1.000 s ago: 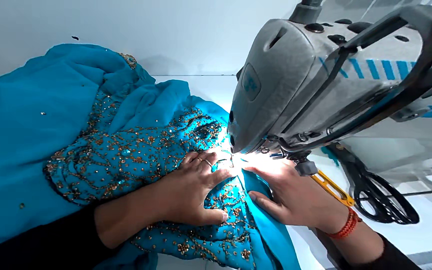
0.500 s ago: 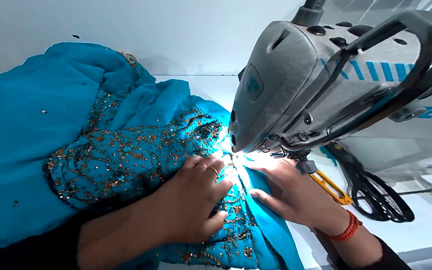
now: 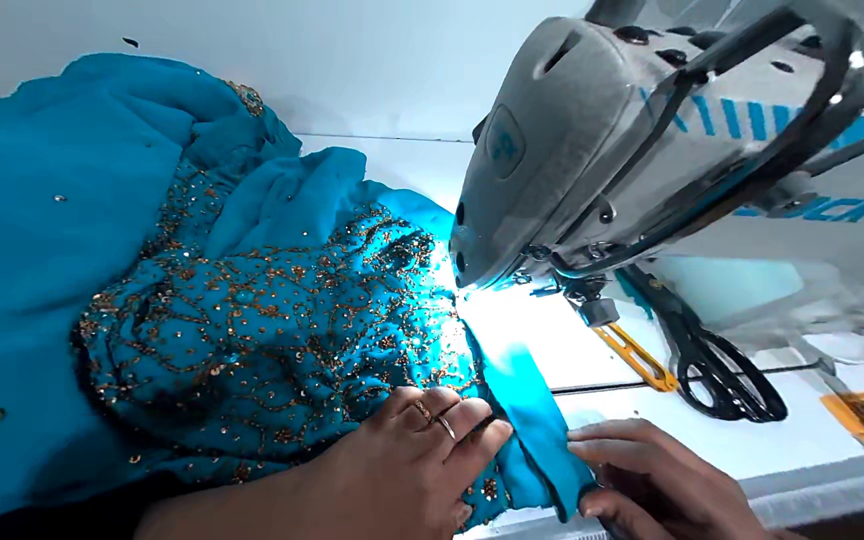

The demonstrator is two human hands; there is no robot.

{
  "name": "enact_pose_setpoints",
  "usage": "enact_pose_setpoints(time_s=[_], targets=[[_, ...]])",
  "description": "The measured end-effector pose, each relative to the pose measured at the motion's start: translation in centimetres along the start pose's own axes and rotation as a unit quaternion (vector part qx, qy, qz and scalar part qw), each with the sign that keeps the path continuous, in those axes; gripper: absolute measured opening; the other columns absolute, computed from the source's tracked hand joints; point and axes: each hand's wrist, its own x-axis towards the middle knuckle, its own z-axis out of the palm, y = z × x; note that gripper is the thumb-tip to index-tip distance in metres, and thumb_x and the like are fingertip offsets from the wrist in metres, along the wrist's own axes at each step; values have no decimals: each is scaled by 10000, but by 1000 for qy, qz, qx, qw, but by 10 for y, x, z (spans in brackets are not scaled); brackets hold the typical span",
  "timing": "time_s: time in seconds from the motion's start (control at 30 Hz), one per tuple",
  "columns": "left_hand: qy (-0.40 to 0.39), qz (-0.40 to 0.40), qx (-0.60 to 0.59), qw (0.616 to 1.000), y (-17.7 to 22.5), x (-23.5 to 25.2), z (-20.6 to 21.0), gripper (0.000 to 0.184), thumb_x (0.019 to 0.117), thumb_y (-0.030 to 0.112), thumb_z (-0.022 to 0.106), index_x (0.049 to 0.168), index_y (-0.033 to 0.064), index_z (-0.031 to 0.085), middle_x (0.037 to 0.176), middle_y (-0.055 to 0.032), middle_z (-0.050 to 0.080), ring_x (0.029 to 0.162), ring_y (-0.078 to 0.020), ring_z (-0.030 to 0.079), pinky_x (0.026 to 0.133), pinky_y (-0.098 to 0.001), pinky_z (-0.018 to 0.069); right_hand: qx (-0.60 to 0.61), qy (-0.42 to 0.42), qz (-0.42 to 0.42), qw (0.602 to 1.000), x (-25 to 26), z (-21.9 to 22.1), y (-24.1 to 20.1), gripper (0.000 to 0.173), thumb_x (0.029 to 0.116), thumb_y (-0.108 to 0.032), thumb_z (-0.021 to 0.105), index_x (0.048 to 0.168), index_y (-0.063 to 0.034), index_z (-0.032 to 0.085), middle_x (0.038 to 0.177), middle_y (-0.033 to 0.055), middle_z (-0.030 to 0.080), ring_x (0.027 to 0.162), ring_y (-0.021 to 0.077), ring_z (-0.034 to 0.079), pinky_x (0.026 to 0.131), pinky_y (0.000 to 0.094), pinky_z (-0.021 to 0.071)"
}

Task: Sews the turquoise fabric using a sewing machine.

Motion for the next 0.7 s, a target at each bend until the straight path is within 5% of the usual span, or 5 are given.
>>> enact_pose_setpoints(time_s=[0.1, 0.2, 0.33, 0.5, 0.7], targets=[[-159, -53, -110, 980, -2, 15, -30, 617, 976, 302, 607, 1528, 91, 433, 1478, -216, 480, 1342, -465, 453, 979, -641, 412, -20, 2, -23, 1000, 8, 6, 0, 347, 944, -348, 739, 1197, -121, 672, 1087, 57, 640, 787, -7, 584, 666, 96, 494], [-241, -97, -164, 952, -3, 30, -44, 732, 940, 265, 681, 1582, 114, 361, 1525, -237, 408, 1413, -469, 356, 1060, -676, 326, -46, -7, -47, 998, 11, 10, 2, 393, 927, -406, 741, 1199, -135, 660, 1065, 58, 622, 875, 20, 598, 757, 105, 505], [-237, -109, -198, 945, -6, 34, -45, 802, 879, 264, 752, 1571, 118, 375, 1502, -219, 422, 1413, -442, 360, 1080, -680, 299, -57, -6, -49, 997, 11, 7, 2, 348, 920, -393, 750, 1123, -116, 690, 977, 69, 619, 784, 22, 573, 683, 94, 479], [-213, -91, -205, 951, -9, 31, -38, 759, 855, 275, 754, 1534, 140, 444, 1477, -209, 441, 1388, -448, 380, 1068, -707, 289, -86, -15, -78, 993, 10, 8, 1, 281, 959, -383, 705, 1099, -139, 715, 949, 46, 621, 917, 70, 587, 826, 122, 464], [-172, -64, -185, 965, -10, 26, -28, 715, 832, 320, 742, 1479, 123, 510, 1435, -191, 479, 1329, -441, 420, 1004, -681, 333, -54, -4, -60, 997, 16, 7, -2, 218, 997, -348, 658, 964, -133, 684, 919, 18, 624, 880, 32, 589, 777, 113, 475]])
